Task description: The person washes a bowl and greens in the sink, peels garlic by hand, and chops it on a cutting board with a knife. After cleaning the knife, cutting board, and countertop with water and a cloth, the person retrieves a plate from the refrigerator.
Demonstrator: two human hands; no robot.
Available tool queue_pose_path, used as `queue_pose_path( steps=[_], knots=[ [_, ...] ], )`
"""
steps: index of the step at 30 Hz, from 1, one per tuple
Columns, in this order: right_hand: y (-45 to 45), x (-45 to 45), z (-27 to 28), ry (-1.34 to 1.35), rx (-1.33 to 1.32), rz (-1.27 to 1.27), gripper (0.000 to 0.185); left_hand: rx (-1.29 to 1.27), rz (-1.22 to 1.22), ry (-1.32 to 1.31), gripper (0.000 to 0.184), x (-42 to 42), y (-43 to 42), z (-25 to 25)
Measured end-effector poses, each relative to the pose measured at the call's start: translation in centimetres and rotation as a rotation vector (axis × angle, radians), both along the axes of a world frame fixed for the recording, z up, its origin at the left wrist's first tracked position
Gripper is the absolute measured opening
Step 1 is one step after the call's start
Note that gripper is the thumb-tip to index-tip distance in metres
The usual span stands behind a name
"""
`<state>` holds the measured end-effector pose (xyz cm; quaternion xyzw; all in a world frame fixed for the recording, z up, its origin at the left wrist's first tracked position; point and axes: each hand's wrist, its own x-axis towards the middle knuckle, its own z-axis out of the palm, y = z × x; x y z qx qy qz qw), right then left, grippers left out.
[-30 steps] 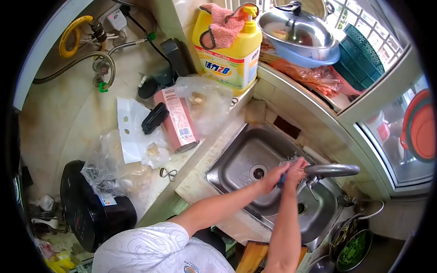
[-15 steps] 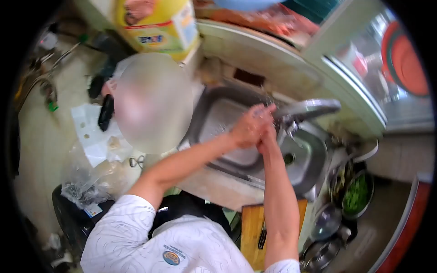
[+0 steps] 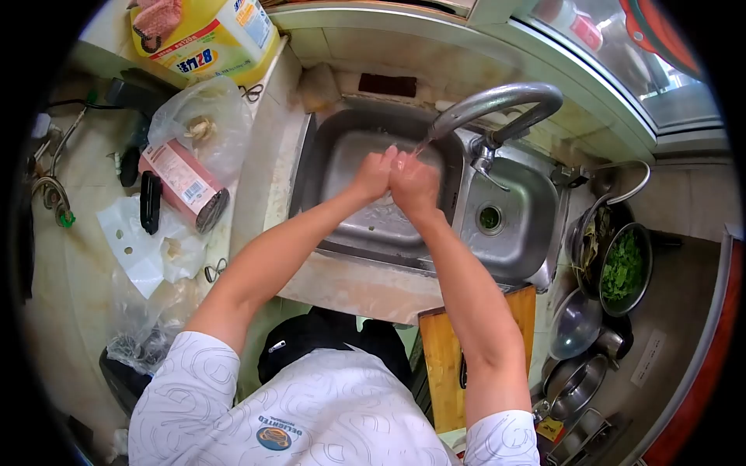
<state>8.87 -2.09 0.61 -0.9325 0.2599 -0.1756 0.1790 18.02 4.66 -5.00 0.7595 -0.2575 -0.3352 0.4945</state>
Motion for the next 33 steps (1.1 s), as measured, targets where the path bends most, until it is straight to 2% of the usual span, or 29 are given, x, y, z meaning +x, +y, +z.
queue_pose_path(
  steps=[1, 2, 4, 5, 7, 8, 9, 11, 12, 13, 14, 15, 17, 18, 20, 21, 22, 23, 24, 25, 26, 27, 28, 29, 31, 33],
  knots=[
    [0.5, 0.0, 0.5, -0.111, 0.130, -0.022, 0.026, -0.019, 0.027, 0.114, 0.044, 0.3, -0.1, -1.4],
    [0.8, 0.0, 0.6, -0.110, 0.130, -0.032, 0.026, -0.018, 0.018, 0.116, 0.044, 0.6, -0.3, -1.1],
    [1.0, 0.6, 1.0, -0.405, 0.164, -0.088, 0.030, 0.048, -0.023, 0.922, 0.041, 1.8, -0.9, -0.2],
    [0.7, 0.9, 0.7, -0.407, 0.164, -0.086, 0.030, 0.046, -0.022, 0.920, 0.041, 2.0, -0.6, 2.1],
    [-0.6, 1.7, -0.2, -0.460, 0.794, -0.279, 0.031, -0.006, 0.185, 0.885, 0.045, 1.8, -0.1, 8.9],
    [-1.0, 2.0, 2.1, -0.547, 1.211, -0.422, 0.026, -0.119, 0.186, 0.782, 0.042, 0.7, 0.6, 9.8],
    [-1.8, 1.8, 2.1, -0.565, 1.197, -0.425, 0.026, -0.127, 0.166, 0.776, 0.042, -0.5, 1.4, 9.6],
    [-2.9, 0.9, 1.3, -0.603, 1.825, -0.423, 0.019, -0.475, 0.022, -0.666, 0.039, -2.4, 3.3, 7.9],
    [-2.4, 0.5, 1.3, -0.617, 1.944, -0.498, 0.015, -0.494, 0.010, -0.671, 0.039, -1.7, 3.7, 7.7],
    [-2.5, 0.3, 1.4, -0.543, 2.027, -0.523, 0.014, -0.454, -0.197, -0.969, 0.040, -0.7, 4.4, 7.6],
    [-2.0, 0.0, 1.7, -0.507, 1.958, -0.577, 0.015, -0.400, -0.403, -1.262, 0.043, 0.1, 4.6, 7.6],
    [-2.1, 0.0, 2.2, -0.529, 1.941, -0.577, 0.015, -0.425, -0.406, -1.267, 0.043, 0.9, 4.0, 7.7],
    [-1.5, -1.0, 2.6, -0.306, 2.187, -0.601, 0.019, -0.626, -0.472, -1.278, 0.037, 1.6, 3.1, 7.7],
    [-1.5, -1.3, 2.6, -0.331, 2.173, -0.607, 0.019, -0.680, -0.498, -1.325, 0.037, 2.1, 2.6, 7.8],
    [-1.1, -1.9, 1.8, -0.078, 2.206, -0.510, 0.022, -0.694, -0.554, -1.305, 0.038, 2.0, 1.7, 8.5],
    [-0.6, -1.9, 1.4, -0.106, 2.201, -0.518, 0.022, -0.682, -0.599, -1.288, 0.038, 1.9, 1.4, 8.8],
    [0.0, -1.9, 1.0, -0.071, 2.101, -0.478, 0.024, -0.720, -0.639, -1.159, 0.034, 1.7, 1.0, 8.3],
    [0.8, -1.9, 0.8, -0.029, 2.001, -0.440, 0.026, -0.731, -0.648, -1.155, 0.034, 1.4, 1.6, 7.4],
    [1.7, -1.7, 0.7, -0.044, 2.000, -0.448, 0.026, -0.576, -0.605, -1.020, 0.029, 1.0, 2.7, 6.6],
    [2.5, -1.4, 0.6, -0.023, 1.670, -0.531, 0.026, -0.419, -0.555, -0.888, 0.028, 0.8, 3.2, 5.7],
    [3.1, -1.4, 0.4, 0.001, 1.345, -0.603, 0.026, -0.418, -0.566, -0.885, 0.028, 0.1, 3.1, 5.4],
    [3.6, -1.9, -0.4, 0.001, 1.359, -0.611, 0.026, -0.374, -0.416, -0.807, 0.030, -1.0, 3.2, 5.1],
    [3.7, -2.3, -1.3, 0.053, 0.826, -0.417, 0.028, -0.327, -0.259, -0.732, 0.033, -2.0, 3.3, 4.9],
    [3.6, -2.4, -1.4, 0.089, 0.290, -0.217, 0.030, -0.321, -0.263, -0.736, 0.033, -2.6, 3.3, 4.6],
    [4.0, -3.4, -1.9, 0.086, 0.234, -0.192, 0.031, -0.102, -0.091, -0.624, 0.038, -4.4, 4.0, 3.9],
    [4.3, -4.5, -1.0, 0.089, 0.177, -0.171, 0.032, -0.014, -0.067, -0.540, 0.042, -5.5, 4.5, 3.9]
  ],
)
